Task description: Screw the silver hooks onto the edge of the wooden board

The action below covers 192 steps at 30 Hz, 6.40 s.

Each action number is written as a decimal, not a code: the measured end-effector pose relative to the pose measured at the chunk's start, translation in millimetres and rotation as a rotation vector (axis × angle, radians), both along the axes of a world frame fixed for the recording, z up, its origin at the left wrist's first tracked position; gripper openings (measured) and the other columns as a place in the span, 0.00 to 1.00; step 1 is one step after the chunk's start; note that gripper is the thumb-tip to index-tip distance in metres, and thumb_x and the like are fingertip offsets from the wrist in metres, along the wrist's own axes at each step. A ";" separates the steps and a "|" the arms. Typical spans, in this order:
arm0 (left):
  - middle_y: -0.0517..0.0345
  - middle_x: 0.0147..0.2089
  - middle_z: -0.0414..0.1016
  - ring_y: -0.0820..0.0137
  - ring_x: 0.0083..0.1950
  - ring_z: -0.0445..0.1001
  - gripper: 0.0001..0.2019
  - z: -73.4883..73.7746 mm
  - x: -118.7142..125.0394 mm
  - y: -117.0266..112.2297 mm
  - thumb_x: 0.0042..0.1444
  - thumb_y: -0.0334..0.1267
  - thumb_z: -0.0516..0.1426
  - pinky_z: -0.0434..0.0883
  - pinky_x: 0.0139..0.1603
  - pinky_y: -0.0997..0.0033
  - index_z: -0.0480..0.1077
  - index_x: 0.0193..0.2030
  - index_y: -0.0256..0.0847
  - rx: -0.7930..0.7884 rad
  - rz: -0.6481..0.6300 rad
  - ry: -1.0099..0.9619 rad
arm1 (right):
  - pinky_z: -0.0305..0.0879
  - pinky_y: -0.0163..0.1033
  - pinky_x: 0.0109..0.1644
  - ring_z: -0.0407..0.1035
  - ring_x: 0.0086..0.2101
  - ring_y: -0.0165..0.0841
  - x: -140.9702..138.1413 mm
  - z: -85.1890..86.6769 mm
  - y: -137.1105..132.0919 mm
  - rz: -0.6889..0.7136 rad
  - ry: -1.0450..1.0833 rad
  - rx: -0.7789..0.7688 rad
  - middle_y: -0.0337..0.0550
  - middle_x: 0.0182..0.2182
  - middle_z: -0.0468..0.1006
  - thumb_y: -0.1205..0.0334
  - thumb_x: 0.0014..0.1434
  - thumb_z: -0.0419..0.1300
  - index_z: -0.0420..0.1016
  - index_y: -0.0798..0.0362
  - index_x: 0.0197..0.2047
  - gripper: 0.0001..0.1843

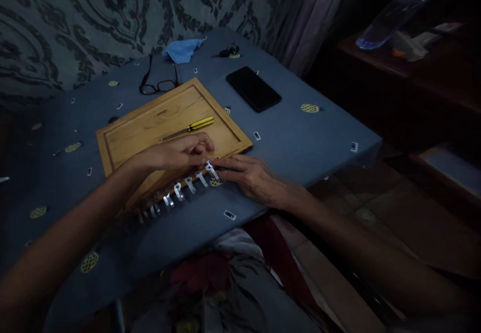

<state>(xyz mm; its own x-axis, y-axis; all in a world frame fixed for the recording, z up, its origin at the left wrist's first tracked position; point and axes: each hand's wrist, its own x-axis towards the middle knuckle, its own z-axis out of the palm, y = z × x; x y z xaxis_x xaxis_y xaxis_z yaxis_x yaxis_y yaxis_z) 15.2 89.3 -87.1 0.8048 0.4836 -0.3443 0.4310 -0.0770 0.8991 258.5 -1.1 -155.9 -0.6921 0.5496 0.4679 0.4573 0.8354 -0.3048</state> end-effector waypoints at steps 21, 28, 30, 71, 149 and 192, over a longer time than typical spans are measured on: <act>0.69 0.29 0.70 0.71 0.32 0.74 0.15 5.9 7.3 -1.9 0.58 0.42 0.63 0.70 0.36 0.71 0.65 0.48 0.43 0.009 0.024 0.082 | 0.77 0.45 0.48 0.77 0.46 0.38 -1.2 -4.2 1.6 -0.006 0.021 0.013 0.49 0.64 0.80 0.81 0.63 0.51 0.81 0.55 0.57 0.26; 0.69 0.28 0.67 0.72 0.29 0.68 0.12 20.0 2.8 -15.3 0.62 0.44 0.58 0.64 0.31 0.73 0.66 0.48 0.43 0.200 0.074 0.106 | 0.77 0.45 0.48 0.77 0.45 0.38 -1.6 -4.7 2.3 -0.006 0.040 0.033 0.50 0.62 0.81 0.80 0.64 0.50 0.81 0.55 0.57 0.26; 0.68 0.29 0.66 0.71 0.29 0.67 0.12 24.4 -1.5 -31.4 0.64 0.46 0.56 0.64 0.31 0.72 0.67 0.50 0.43 0.390 0.170 0.134 | 0.77 0.45 0.49 0.77 0.46 0.39 -1.7 -4.1 2.0 -0.001 0.038 0.036 0.50 0.62 0.82 0.80 0.64 0.51 0.81 0.55 0.56 0.25; 0.48 0.54 0.81 0.51 0.61 0.79 0.34 -17.3 33.3 -120.1 0.60 0.35 0.67 0.73 0.58 0.51 0.54 0.67 0.42 0.909 0.640 0.377 | 0.81 0.52 0.56 0.81 0.52 0.42 -1.3 2.2 -3.6 0.008 0.076 -0.083 0.55 0.61 0.82 0.76 0.69 0.52 0.81 0.55 0.56 0.21; 0.47 0.54 0.81 0.51 0.60 0.79 0.33 -17.0 32.8 -119.2 0.58 0.33 0.70 0.73 0.60 0.47 0.57 0.63 0.43 0.890 0.673 0.364 | 0.54 0.34 0.20 0.60 0.21 0.25 -44.6 55.7 82.7 -0.052 0.972 -0.429 0.32 0.24 0.66 0.28 0.57 0.67 0.67 0.48 0.31 0.31; 0.47 0.58 0.81 0.51 0.61 0.78 0.30 -13.5 34.5 -121.0 0.57 0.33 0.69 0.70 0.60 0.50 0.58 0.60 0.44 0.879 0.653 0.363 | 0.61 0.34 0.22 0.62 0.25 0.27 -46.1 64.4 59.2 -0.037 0.824 -0.499 0.34 0.27 0.64 0.39 0.56 0.74 0.72 0.47 0.32 0.24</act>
